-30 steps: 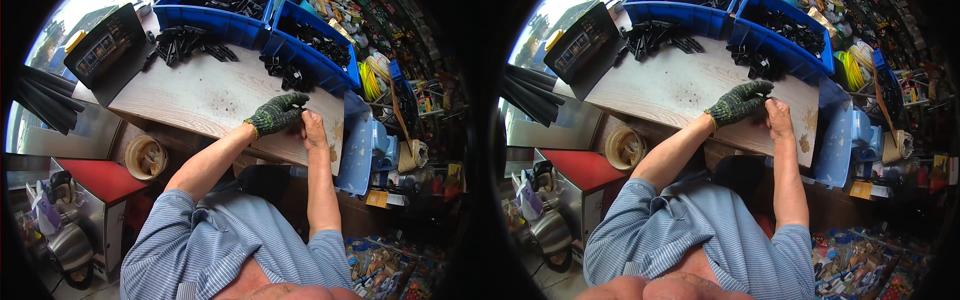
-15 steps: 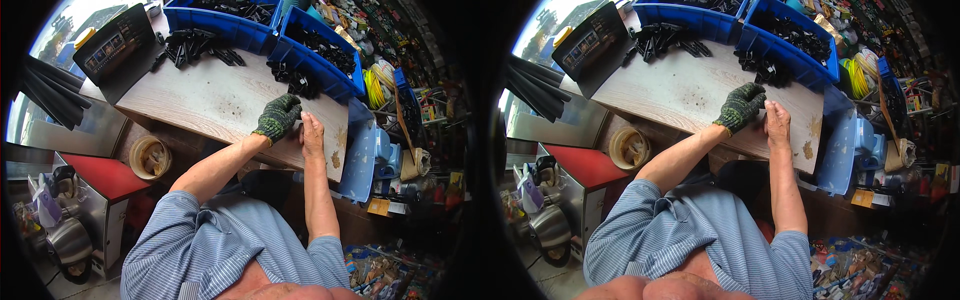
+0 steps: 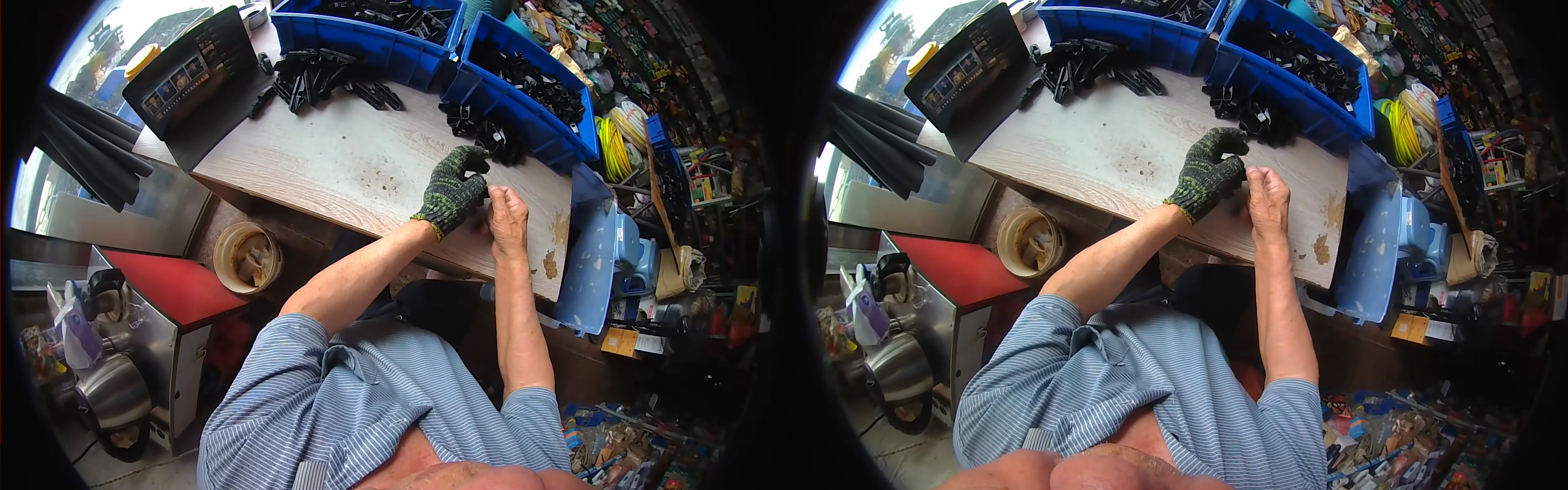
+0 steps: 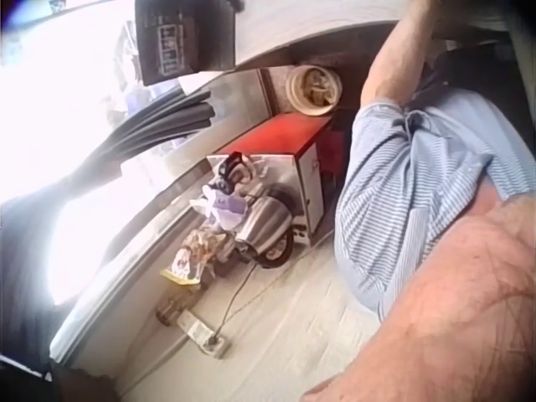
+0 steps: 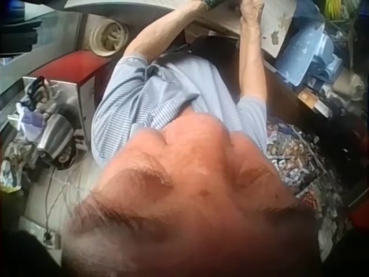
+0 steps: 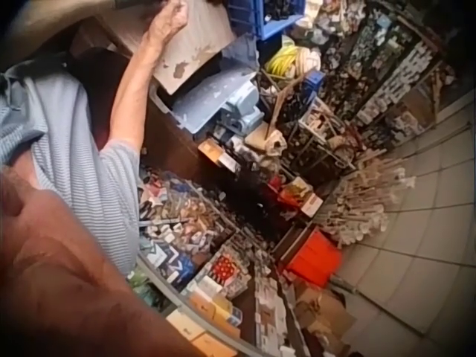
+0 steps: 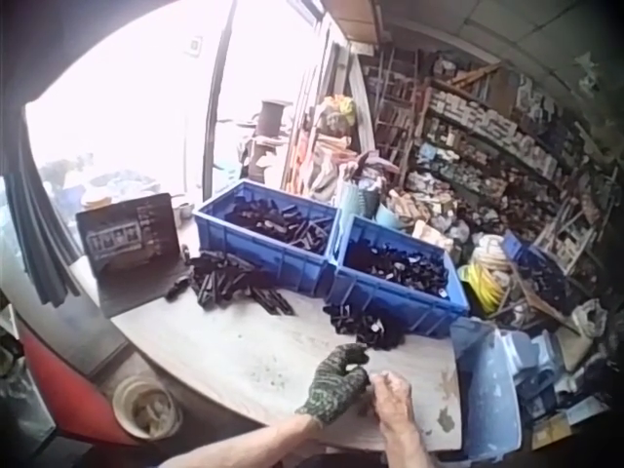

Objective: Assembling small black plastic components by hand at a workbench.

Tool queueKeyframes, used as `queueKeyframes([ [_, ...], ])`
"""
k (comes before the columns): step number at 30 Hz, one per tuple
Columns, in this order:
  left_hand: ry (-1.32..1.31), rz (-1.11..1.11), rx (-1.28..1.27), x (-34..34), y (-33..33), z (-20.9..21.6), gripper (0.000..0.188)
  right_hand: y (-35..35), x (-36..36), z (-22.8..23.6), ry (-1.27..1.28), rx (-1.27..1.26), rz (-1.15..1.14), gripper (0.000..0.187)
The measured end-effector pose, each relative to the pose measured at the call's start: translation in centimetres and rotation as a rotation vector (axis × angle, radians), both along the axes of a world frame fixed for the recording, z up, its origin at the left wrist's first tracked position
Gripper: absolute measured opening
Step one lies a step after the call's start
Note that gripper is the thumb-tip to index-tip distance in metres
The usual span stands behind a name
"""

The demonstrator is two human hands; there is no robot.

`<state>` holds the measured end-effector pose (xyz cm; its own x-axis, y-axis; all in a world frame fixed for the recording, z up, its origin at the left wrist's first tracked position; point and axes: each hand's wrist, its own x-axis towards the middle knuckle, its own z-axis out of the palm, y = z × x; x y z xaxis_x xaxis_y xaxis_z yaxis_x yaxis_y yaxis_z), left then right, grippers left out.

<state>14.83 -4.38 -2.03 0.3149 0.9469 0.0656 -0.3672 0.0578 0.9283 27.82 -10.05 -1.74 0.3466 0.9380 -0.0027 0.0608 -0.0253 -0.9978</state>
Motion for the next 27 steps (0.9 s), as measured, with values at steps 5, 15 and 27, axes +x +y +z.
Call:
queueKeyframes([
  [5,-0.085,-0.042,-0.053,-0.3,0.2,-0.6,0.039,0.1,-1.2,0.2,-0.059,0.030,0.041,0.026],
  [15,1.340,0.635,0.994,-10.9,9.7,2.2,0.034,-0.7,-2.1,0.7,0.190,-0.035,-0.110,0.032],
  [27,1.256,0.348,1.041,-12.1,8.6,0.6,0.024,-0.5,-2.1,0.6,0.191,-0.033,-0.182,0.032],
])
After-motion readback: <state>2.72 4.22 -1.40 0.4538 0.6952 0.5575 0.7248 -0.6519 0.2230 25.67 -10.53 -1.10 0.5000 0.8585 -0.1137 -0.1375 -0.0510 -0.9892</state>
